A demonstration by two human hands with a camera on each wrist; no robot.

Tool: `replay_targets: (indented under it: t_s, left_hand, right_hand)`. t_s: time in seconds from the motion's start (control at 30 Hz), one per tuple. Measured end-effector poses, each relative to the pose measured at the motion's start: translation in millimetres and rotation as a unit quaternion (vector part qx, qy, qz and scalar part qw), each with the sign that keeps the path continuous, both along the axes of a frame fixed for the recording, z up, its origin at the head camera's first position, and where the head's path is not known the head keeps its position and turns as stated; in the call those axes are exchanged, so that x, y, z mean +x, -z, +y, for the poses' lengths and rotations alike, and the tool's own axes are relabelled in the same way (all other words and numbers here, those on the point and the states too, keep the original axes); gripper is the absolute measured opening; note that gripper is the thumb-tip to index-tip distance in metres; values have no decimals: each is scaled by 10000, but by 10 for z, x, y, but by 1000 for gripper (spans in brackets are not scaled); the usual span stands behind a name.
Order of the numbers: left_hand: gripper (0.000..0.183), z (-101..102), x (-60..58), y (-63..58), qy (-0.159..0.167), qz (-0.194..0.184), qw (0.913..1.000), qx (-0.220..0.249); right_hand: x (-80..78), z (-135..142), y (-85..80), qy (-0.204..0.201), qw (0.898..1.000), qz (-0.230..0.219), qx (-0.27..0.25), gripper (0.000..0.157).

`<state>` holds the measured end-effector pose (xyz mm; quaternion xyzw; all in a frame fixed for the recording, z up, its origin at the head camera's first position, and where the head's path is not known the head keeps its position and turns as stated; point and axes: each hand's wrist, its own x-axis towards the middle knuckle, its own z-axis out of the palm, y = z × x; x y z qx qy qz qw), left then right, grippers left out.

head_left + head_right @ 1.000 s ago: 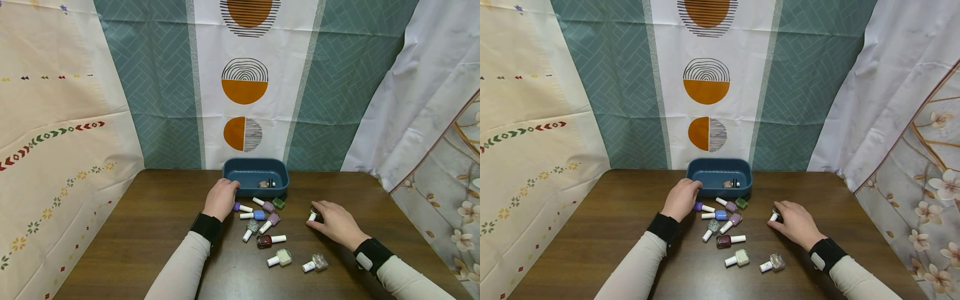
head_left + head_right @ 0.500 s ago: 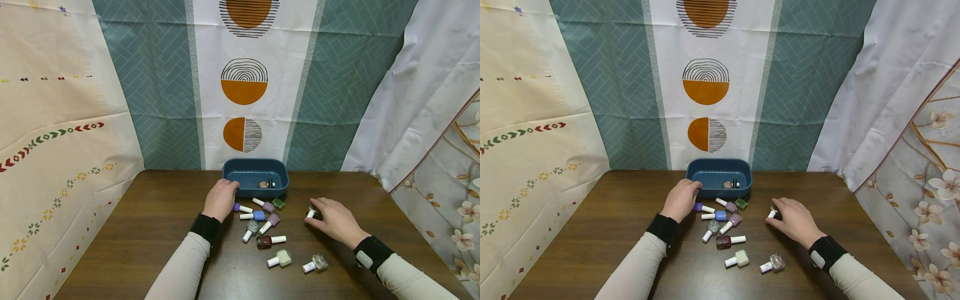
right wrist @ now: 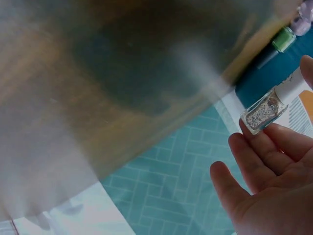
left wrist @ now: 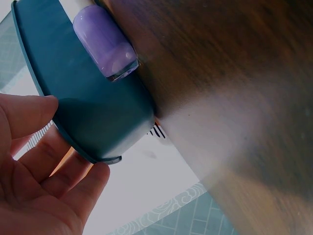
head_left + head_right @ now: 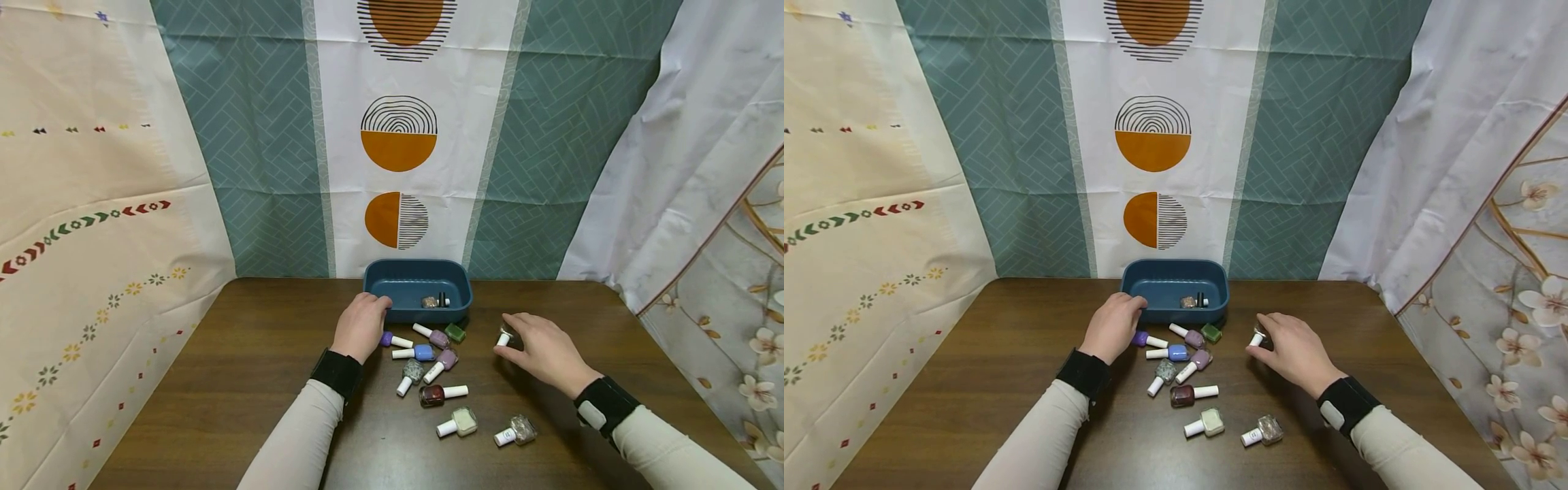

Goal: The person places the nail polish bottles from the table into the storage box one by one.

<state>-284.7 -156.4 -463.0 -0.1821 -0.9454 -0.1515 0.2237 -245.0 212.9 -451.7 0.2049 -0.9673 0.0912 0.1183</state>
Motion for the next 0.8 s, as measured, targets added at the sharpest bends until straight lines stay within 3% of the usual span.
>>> replay_targets:
  t_s: [0.47, 0.8]
  left_hand:
    - [14, 12, 30, -50, -38, -78, 10000, 38]
    - [14, 9, 12, -10, -54, -54, 10000, -26]
  right_hand:
    - [-106, -149, -172, -227, 9993, 259, -117, 73]
    - [-221, -315, -256, -231, 9994, 224, -134, 72]
